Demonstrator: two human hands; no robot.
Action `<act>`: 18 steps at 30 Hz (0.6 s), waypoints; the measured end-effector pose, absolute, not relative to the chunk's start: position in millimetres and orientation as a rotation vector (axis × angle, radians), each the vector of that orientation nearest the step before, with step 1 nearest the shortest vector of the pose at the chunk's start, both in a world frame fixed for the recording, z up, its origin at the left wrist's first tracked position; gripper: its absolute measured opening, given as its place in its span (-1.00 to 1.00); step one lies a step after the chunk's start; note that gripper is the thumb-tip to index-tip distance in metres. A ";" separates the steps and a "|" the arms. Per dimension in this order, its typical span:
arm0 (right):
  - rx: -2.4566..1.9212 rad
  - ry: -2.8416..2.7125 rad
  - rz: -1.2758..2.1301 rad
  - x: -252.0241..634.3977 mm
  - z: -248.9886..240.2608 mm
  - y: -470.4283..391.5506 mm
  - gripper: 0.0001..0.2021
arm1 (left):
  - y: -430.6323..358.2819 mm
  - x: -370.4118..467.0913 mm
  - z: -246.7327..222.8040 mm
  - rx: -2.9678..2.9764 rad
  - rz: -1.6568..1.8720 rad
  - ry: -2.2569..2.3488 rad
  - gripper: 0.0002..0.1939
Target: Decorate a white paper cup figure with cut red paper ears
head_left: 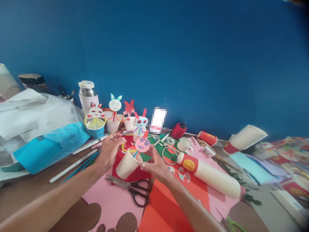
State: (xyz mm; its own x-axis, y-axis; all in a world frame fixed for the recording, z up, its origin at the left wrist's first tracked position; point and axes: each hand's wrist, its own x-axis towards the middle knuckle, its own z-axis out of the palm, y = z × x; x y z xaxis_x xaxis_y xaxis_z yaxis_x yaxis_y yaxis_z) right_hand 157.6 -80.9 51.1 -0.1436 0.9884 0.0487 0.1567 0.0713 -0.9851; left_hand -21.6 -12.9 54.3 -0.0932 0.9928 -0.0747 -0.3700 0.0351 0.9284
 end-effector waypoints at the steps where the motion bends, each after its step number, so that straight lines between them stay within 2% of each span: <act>1: -1.235 -1.498 1.166 154.8 51.9 -82.9 -0.26 | -13.0 -21.3 54.2 0.819 1.398 1.024 -0.73; 10: -1.303 -1.442 1.080 143.3 41.6 -84.9 -0.50 | -19.3 -18.1 53.4 0.786 1.314 0.934 -0.70; 18: -1.314 -1.414 1.092 144.9 45.0 -85.2 -0.46 | -22.3 -15.8 56.5 0.806 1.263 0.854 -0.74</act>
